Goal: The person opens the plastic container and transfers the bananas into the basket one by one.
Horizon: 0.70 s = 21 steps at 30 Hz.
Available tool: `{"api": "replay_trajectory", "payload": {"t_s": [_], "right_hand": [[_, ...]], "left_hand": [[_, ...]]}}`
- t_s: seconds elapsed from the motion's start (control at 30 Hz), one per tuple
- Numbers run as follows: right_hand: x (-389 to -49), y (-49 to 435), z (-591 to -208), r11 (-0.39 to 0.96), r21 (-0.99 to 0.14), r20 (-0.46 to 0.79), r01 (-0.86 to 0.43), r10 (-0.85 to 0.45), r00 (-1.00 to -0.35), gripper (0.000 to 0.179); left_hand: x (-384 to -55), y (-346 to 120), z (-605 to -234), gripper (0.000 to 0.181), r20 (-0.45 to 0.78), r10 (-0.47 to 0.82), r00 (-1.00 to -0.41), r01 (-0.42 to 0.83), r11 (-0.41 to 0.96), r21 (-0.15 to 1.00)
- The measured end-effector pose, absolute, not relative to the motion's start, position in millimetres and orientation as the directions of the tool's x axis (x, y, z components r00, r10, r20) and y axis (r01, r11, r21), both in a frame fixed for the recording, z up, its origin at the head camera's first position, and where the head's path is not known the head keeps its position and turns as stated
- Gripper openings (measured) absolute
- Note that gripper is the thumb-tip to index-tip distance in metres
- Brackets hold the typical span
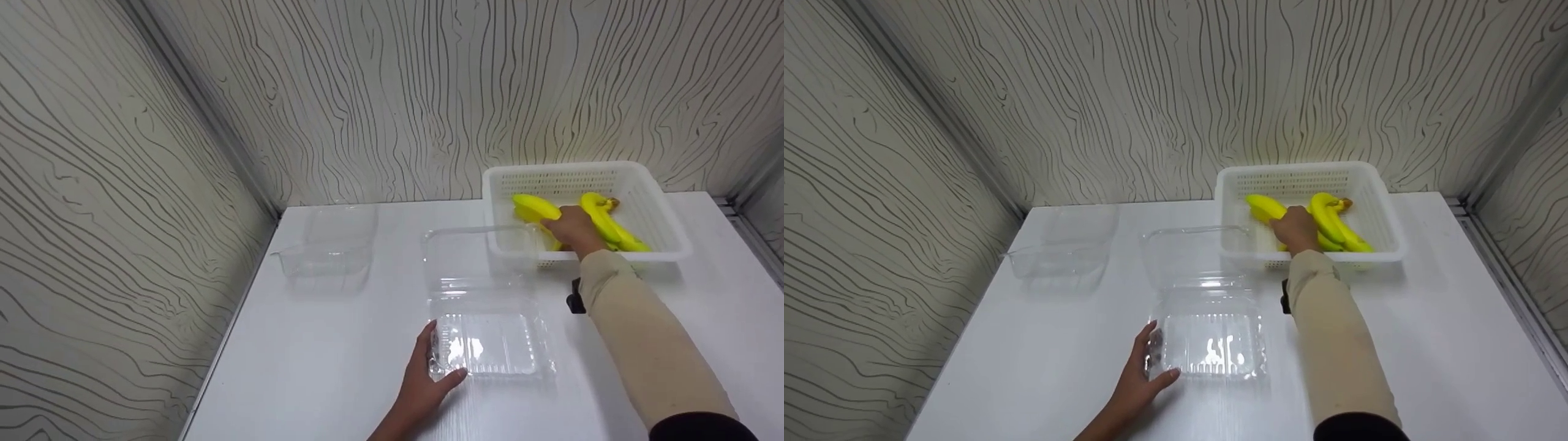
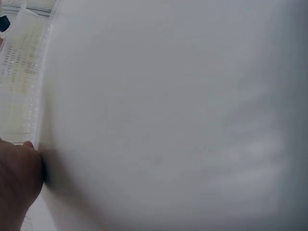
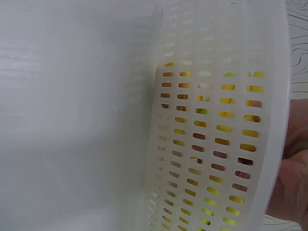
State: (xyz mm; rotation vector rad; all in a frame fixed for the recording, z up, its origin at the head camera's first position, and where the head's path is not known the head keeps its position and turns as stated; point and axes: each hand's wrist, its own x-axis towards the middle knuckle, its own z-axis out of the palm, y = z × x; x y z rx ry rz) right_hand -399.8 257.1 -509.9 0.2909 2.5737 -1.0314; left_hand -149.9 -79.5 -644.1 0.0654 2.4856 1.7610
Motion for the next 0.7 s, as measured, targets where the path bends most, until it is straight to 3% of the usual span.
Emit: {"api": "replay_trajectory", "payload": {"t_s": [0.7], "right_hand": [[-401.2,257.1,-512.4,0.745,-0.61,-0.362,0.271,0.042,-0.931,0.071]], "left_hand": [[-149.7,-78.5,-642.5,0.101,-0.06,0.075,-0.995,-0.033,0.323,0.946]]}}
